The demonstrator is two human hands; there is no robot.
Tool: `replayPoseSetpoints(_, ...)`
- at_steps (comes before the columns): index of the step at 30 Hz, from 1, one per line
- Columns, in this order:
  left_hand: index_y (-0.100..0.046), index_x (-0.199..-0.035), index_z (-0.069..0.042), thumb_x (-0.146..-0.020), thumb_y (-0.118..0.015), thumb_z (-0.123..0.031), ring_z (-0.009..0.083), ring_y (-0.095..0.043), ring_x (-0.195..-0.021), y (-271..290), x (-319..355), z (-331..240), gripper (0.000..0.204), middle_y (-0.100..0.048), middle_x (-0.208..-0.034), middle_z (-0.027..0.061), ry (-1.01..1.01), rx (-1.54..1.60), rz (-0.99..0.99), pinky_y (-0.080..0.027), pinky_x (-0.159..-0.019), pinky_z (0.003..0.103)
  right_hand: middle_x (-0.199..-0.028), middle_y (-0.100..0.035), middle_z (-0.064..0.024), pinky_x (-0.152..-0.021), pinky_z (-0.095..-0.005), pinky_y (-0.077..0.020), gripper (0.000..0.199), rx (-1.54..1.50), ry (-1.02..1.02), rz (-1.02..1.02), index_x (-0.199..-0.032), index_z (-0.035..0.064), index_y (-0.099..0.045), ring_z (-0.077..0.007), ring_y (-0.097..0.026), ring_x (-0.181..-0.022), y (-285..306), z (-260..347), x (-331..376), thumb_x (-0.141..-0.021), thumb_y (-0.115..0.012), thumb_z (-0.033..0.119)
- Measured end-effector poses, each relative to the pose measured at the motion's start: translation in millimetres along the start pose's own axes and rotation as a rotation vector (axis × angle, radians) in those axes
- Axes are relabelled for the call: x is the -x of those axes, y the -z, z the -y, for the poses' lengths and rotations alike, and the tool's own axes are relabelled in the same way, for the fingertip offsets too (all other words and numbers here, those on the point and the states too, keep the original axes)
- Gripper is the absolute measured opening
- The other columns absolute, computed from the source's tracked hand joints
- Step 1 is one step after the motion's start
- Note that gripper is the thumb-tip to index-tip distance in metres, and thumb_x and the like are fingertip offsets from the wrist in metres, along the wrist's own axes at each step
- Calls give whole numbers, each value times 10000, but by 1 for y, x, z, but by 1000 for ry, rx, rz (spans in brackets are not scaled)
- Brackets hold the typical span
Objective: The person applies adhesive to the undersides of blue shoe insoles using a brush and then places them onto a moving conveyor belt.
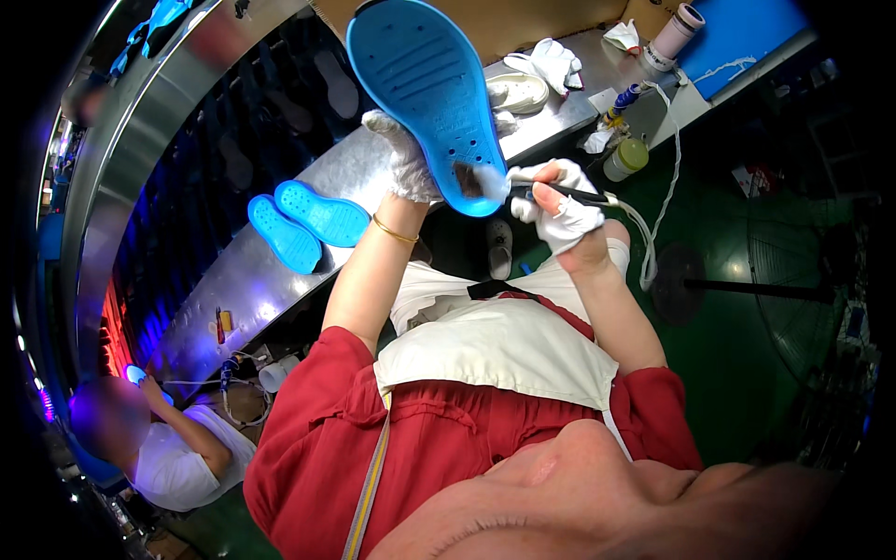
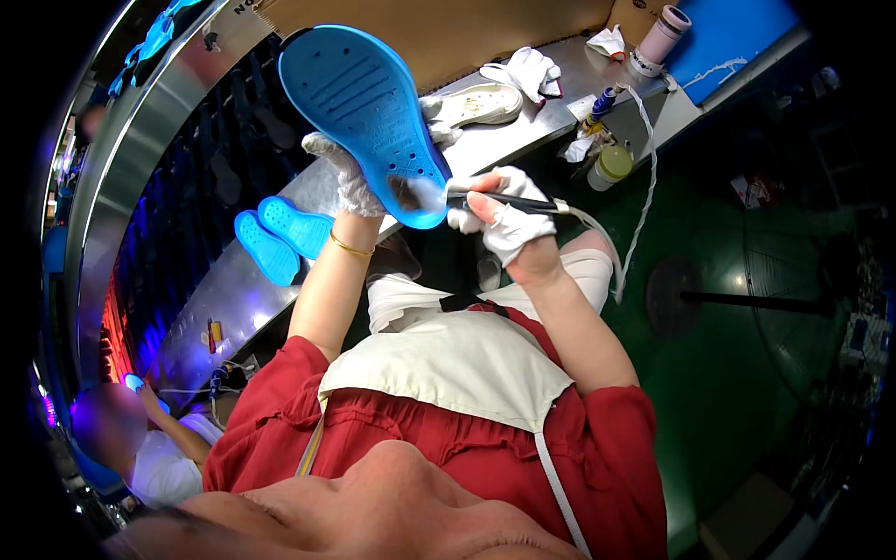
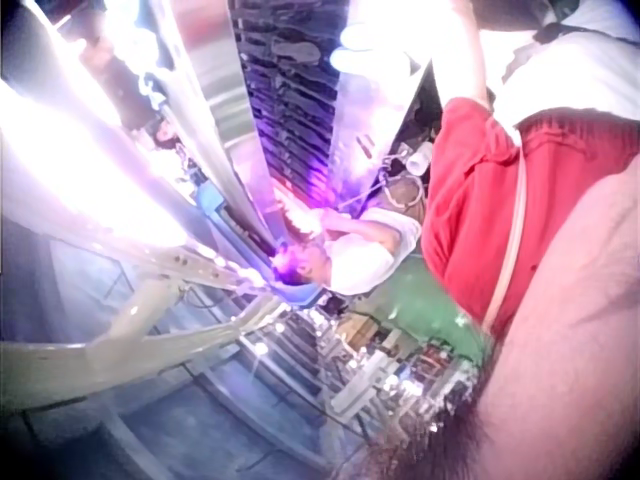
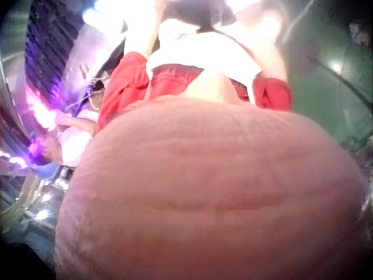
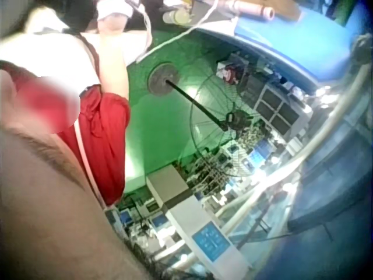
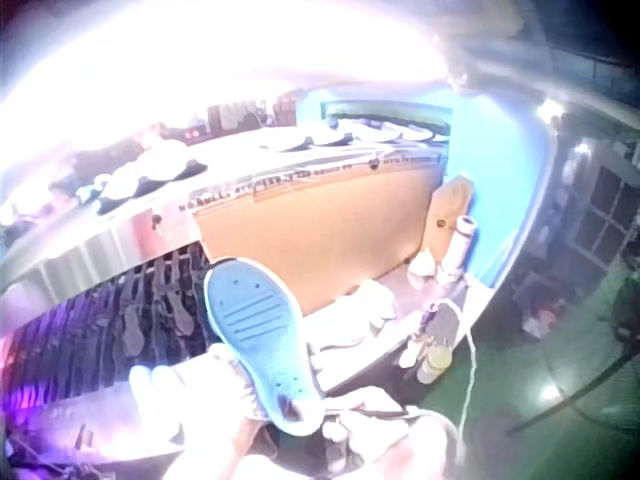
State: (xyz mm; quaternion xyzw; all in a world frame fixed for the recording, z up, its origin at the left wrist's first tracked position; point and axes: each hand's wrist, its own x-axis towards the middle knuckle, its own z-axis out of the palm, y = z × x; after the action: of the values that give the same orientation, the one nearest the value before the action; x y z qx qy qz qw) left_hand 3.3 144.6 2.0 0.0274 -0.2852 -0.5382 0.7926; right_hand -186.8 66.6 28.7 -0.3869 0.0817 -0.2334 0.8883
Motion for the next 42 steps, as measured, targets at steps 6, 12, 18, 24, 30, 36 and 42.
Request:
replayPoseSetpoints(6,-297,-1407,-8,-489,-575,-836,375,-525,-1164,-23,-8,-13,1267,-458,-1332,231,202,-512,-147,-486,-940,505,-818,-647,-85,-742,-290,-499,130,1002,403,297,-763,31,-631,-184,-640,-865,10,16,-16,-706,-732,-26)
replayPoseSetpoints(12,-405,-1350,12,-643,-498,-816,330,-622,-1021,-12,-22,-14,1092,-587,-1163,231,332,-749,-116,-522,-891,426,-868,-665,-76,-722,-250,-493,106,604,-208,322,-765,18,-648,-123,-608,-794,21,34,-27,-705,-695,-57)
replayPoseSetpoints(18,-451,-1335,-19,-847,-464,-668,234,-648,-948,-3,-36,-17,812,-634,-1070,205,486,-932,-365,-545,-807,331,-857,-632,-62,-706,-250,-493,172,1010,184,398,-749,27,-595,-127,-589,-765,15,24,-32,-682,-710,-83)
replayPoseSetpoints(24,-479,-1331,-80,-893,-533,-550,149,-628,-864,8,-40,-16,645,-623,-1084,109,395,-1162,-303,-539,-746,273,-826,-634,-68,-720,-262,-502,114,819,-77,309,-732,15,-605,-134,-608,-767,7,41,-37,-696,-680,-64)
replayPoseSetpoints(30,-460,-1351,-92,-903,-530,-534,161,-623,-858,-5,-36,-15,633,-614,-1097,122,474,-1057,-440,-535,-730,292,-806,-633,-53,-730,-266,-505,143,1077,40,416,-721,42,-623,-148,-620,-779,12,48,-44,-659,-719,-45)
replayPoseSetpoints(36,-482,-1315,-73,-908,-509,-539,167,-641,-782,-14,-34,-22,620,-635,-1026,122,474,-929,-448,-557,-625,277,-754,-600,-10,-688,-242,-487,112,995,25,310,-729,42,-602,-97,-590,-743,20,53,-54,-724,-681,-38)
replayPoseSetpoints(42,-414,-1338,-42,-868,-396,-676,245,-496,-1180,-20,-20,-39,790,-486,-1306,147,-24,-646,-537,-414,-997,362,-734,-617,-18,-575,-186,-430,128,697,25,246,-848,57,-582,-57,-556,-638,20,67,-46,-792,-696,37)
